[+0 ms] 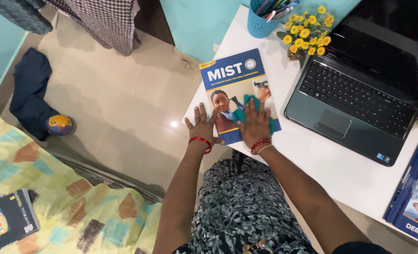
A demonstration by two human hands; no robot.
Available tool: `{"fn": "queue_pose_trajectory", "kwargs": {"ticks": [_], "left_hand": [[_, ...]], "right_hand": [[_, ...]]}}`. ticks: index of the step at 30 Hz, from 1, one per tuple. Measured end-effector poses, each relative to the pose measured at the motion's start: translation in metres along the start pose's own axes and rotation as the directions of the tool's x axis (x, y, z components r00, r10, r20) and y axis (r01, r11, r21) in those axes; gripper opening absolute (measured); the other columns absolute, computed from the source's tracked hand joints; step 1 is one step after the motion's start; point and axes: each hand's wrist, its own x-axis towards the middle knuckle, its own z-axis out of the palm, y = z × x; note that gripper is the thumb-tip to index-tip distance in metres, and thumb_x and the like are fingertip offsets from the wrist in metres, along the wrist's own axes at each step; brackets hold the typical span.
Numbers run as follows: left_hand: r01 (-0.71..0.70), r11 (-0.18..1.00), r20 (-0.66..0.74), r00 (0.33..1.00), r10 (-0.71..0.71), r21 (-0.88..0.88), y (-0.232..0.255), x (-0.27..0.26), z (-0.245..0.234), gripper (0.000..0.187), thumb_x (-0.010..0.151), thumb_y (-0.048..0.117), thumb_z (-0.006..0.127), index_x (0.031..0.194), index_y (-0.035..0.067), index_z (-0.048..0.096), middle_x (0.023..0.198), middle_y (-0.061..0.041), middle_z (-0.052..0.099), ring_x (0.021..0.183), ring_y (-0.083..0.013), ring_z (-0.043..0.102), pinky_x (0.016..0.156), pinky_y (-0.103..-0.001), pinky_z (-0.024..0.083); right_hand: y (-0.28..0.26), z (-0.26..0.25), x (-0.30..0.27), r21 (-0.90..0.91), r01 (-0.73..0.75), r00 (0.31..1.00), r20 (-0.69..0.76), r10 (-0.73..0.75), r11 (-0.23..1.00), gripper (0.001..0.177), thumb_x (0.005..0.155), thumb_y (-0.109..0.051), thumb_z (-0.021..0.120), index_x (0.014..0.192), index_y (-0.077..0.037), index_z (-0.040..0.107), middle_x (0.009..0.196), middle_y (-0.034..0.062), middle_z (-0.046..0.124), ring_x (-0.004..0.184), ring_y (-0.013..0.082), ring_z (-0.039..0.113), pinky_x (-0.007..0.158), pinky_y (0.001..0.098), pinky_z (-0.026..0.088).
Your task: The person wipes a white desk surface with a teal cloth, then picks up pens and pencils from a nearby bed and places them into a blue pen holder on the desk. The person then wipes the covers of two textbooks with the cloth and places them on the desk.
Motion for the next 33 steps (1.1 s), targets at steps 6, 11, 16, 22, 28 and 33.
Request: {"fn": "queue_pose_trajectory", "kwargs": {"ticks": [6,11,16,22,28,33], "left_hand": [[-0.021,0.999,-0.002,1.000,0.021,-0.027,0.000,0.000,0.001,0.142,0.060,0.053,0.095,0.163,0.038,-0.001,0.172,-0.018,-0.011,0.158,-0.0363,-0.009,0.117,-0.074,0.007],[-0.056,0.998,0.035,0.998,0.056,-0.001,-0.002,-0.011,-0.008,0.140,0.064,0.054,0.093,0.165,0.027,0.000,0.171,-0.017,-0.010,0.158,-0.0368,-0.010,0.118,-0.073,0.005],[-0.059,0.998,-0.021,0.998,0.060,0.030,-0.010,-0.011,0.009,0.130,0.068,0.056,0.090,0.163,0.017,0.011,0.173,-0.011,-0.007,0.159,-0.0313,-0.005,0.123,-0.065,0.008],[-0.087,0.994,-0.067,0.994,0.083,-0.060,-0.024,-0.010,0.034,0.105,0.085,0.048,0.078,0.163,0.019,0.014,0.173,-0.011,0.005,0.158,-0.0307,0.009,0.122,-0.063,0.019],[-0.080,0.993,-0.043,0.996,0.077,-0.086,-0.006,-0.008,0.023,0.098,0.091,0.049,0.069,0.165,0.022,0.011,0.172,-0.011,0.007,0.158,-0.0315,0.012,0.122,-0.061,0.021],[-0.111,0.990,-0.105,0.989,0.101,-0.092,0.023,-0.014,-0.006,0.089,0.097,0.055,0.058,0.164,0.022,0.009,0.172,-0.011,0.003,0.158,-0.0336,0.008,0.122,-0.061,0.016]], "right_hand": [[-0.037,-0.008,0.005,-0.007,0.305,0.951,0.046,-0.304,0.952,0.068,0.100,-0.044,0.049,0.154,-0.004,0.041,0.166,0.0154,0.025,0.153,0.0418,0.014,0.122,0.0597,0.011],[-0.032,-0.014,-0.008,0.017,0.517,0.852,0.094,-0.516,0.856,0.062,0.099,-0.042,0.054,0.150,-0.007,0.045,0.163,0.0147,0.031,0.153,0.0403,0.017,0.123,0.0592,0.013],[-0.018,-0.010,-0.020,0.005,0.599,0.799,0.065,-0.598,0.801,0.066,0.094,-0.041,0.057,0.151,-0.010,0.045,0.162,0.0131,0.030,0.152,0.0394,0.015,0.121,0.0590,0.012],[0.006,0.016,-0.008,-0.117,0.393,0.918,0.112,-0.381,0.912,0.064,0.102,-0.039,0.050,0.158,-0.011,0.036,0.170,0.0072,0.022,0.156,0.0344,0.016,0.125,0.0531,0.017],[0.017,-0.006,0.003,-0.108,0.060,0.955,0.296,-0.025,0.992,0.074,0.097,-0.052,0.053,0.159,-0.020,0.029,0.169,-0.0008,0.016,0.154,0.0368,0.012,0.120,0.0628,0.015],[0.021,0.000,0.017,0.048,0.051,0.974,0.219,-0.060,0.998,0.075,0.095,-0.057,0.054,0.156,-0.018,0.034,0.169,0.0049,0.021,0.155,0.0369,0.016,0.120,0.0636,0.016]]}}
